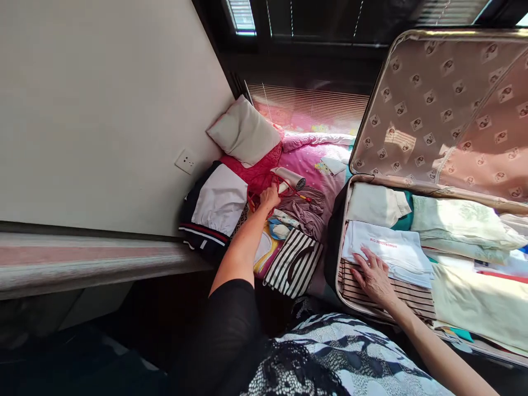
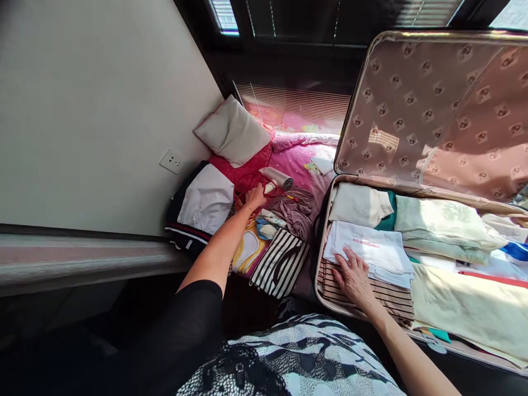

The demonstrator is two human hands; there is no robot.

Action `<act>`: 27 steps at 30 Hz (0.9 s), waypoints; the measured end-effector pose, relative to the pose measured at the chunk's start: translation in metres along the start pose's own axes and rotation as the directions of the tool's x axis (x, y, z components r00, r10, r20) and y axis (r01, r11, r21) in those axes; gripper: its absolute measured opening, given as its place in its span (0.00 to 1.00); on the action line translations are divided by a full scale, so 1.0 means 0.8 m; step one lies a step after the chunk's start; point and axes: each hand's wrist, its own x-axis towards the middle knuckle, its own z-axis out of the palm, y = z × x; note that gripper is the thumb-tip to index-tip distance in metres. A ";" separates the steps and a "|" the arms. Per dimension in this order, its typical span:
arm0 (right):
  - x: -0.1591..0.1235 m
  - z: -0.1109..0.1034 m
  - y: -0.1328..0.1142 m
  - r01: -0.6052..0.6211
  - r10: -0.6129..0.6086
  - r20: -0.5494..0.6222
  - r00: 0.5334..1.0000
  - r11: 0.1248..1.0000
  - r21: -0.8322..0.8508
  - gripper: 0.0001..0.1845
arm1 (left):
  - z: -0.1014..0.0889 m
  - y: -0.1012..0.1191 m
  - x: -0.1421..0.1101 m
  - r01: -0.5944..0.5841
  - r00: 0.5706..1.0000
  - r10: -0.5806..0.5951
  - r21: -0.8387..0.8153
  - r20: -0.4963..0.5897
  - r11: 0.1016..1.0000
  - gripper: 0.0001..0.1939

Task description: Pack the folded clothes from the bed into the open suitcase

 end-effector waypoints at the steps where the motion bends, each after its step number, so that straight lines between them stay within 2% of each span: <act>1: 0.001 0.002 0.003 0.007 -0.007 0.004 1.000 1.000 0.008 0.22 | -0.013 0.000 -0.010 0.015 1.000 -0.016 0.016 0.009 1.000 0.38; 4: 0.008 0.005 0.009 0.025 -0.027 0.039 0.999 0.998 0.057 0.23 | -0.058 -0.004 -0.042 0.049 0.999 -0.051 0.080 0.018 0.996 0.35; 6: 0.013 -0.003 0.009 0.017 -0.026 0.081 0.996 0.993 0.115 0.24 | -0.092 -0.002 -0.067 0.043 0.999 -0.040 0.137 -0.024 0.990 0.33; 8: 0.019 -0.021 0.002 -0.018 -0.005 0.115 0.993 0.979 0.203 0.28 | -0.127 0.008 -0.096 0.025 0.996 -0.008 0.184 -0.092 0.983 0.31; 10: 0.029 -0.050 -0.006 -0.062 0.023 0.118 0.993 0.936 0.345 0.38 | -0.158 0.030 -0.125 -0.002 0.987 0.035 0.206 -0.155 0.979 0.30; 12: 0.042 -0.084 -0.011 -0.081 0.038 0.087 0.995 0.824 0.561 0.51 | -0.180 0.063 -0.152 -0.054 0.974 0.098 0.212 -0.202 0.976 0.31; 13: 0.050 -0.103 -0.010 -0.093 0.049 0.084 0.995 0.723 0.685 0.58 | -0.187 0.085 -0.165 -0.092 0.967 0.139 0.216 -0.215 0.972 0.31; 15: 0.061 -0.142 0.003 -0.144 0.099 0.113 0.989 0.429 0.892 0.66 | -0.186 0.135 -0.190 -0.186 0.948 0.237 0.231 -0.213 0.955 0.30; 17: 0.063 -0.180 0.031 -0.166 0.158 0.146 0.977 0.123 0.978 0.68 | -0.166 0.194 -0.210 -0.294 0.923 0.341 0.247 -0.179 0.923 0.30; 18: 0.061 -0.197 0.050 -0.156 0.190 0.151 0.970 0.012 0.988 0.67 | -0.148 0.225 -0.219 -0.352 0.906 0.395 0.246 -0.154 0.903 0.30; 19: 0.056 -0.212 0.073 -0.138 0.223 0.148 0.964 -0.058 0.989 0.66 | -0.126 0.256 -0.226 -0.412 0.886 0.447 0.236 -0.125 0.880 0.32; 20: 0.050 -0.225 0.097 -0.122 0.258 0.142 0.956 -0.092 0.988 0.65 | -0.101 0.288 -0.232 -0.475 0.859 0.502 0.214 -0.095 0.853 0.34; 21: 0.042 -0.235 0.123 -0.116 0.292 0.139 0.946 -0.095 0.989 0.64 | -0.074 0.319 -0.237 -0.542 0.826 0.560 0.182 -0.064 0.821 0.35; 23: 0.023 -0.247 0.172 -0.136 0.374 0.139 0.917 -0.036 0.990 0.64 | -0.017 0.377 -0.249 -0.655 0.753 0.658 0.102 0.006 0.749 0.36; 25: 0.003 -0.247 0.214 -0.182 0.479 0.124 0.869 0.076 0.980 0.65 | 0.036 0.427 -0.261 -0.716 0.698 0.714 0.051 0.060 0.696 0.34; 27: -0.017 -0.235 0.246 -0.229 0.566 0.075 0.821 0.205 0.952 0.63 | 0.083 0.465 -0.270 -0.736 0.676 0.730 0.054 0.100 0.674 0.31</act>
